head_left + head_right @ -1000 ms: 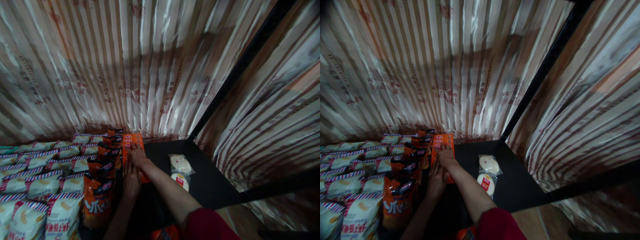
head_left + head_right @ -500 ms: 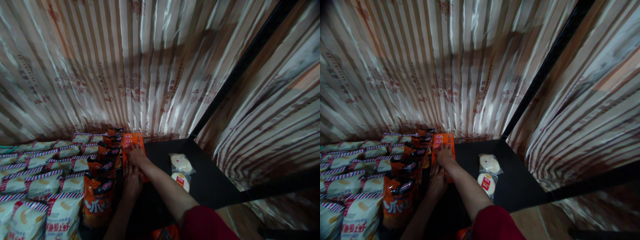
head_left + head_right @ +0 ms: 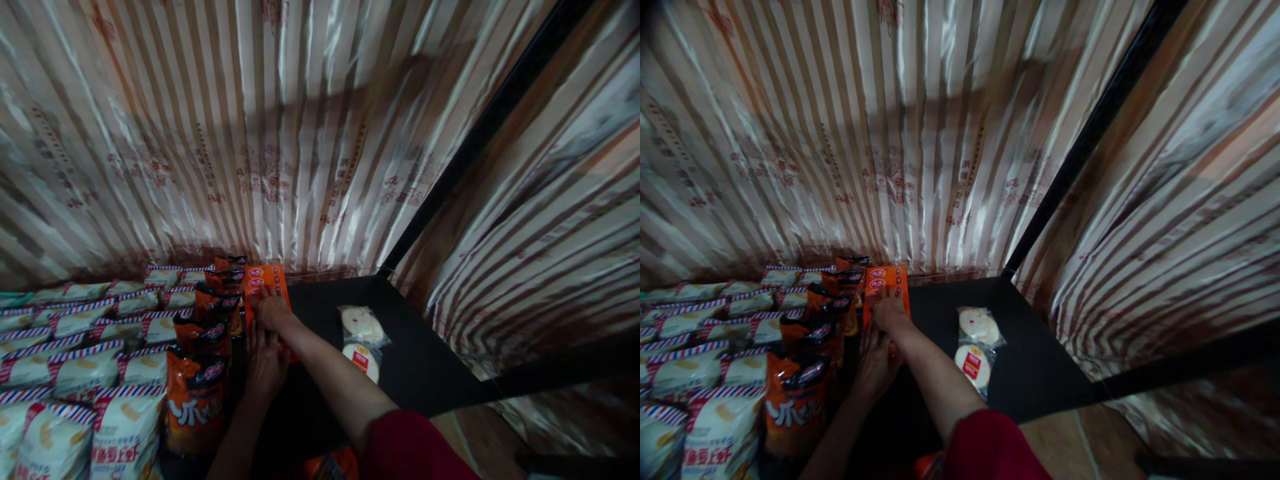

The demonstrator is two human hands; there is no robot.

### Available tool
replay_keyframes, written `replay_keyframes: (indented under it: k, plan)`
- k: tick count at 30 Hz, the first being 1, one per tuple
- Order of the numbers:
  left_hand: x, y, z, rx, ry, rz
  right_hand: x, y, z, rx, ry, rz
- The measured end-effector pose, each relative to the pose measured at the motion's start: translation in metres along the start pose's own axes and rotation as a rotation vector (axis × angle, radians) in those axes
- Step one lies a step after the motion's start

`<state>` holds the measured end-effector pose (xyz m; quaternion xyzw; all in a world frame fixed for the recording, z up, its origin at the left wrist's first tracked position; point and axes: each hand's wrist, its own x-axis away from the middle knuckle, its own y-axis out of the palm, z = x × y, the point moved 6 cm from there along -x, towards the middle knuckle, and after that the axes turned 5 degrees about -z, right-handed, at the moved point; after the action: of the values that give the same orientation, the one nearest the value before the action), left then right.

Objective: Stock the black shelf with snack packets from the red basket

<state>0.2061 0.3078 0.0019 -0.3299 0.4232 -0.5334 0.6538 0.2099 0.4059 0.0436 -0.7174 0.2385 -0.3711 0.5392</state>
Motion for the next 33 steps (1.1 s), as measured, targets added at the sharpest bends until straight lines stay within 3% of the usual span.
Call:
replay_keyframes:
  k: [15,23,33]
  plan:
    - [0.001,0.0,0.001,-0.012,-0.037,0.03,0.005,-0.001,-0.003,-0.003,-0.047,0.022]
    - [0.001,-0.004,0.006,-0.035,-0.051,0.033,0.011,0.007,0.004,-0.106,-0.108,0.115]
    - [0.0,-0.004,0.006,-0.09,-0.078,-0.024,0.012,0.008,0.008,-0.294,-0.242,0.334]
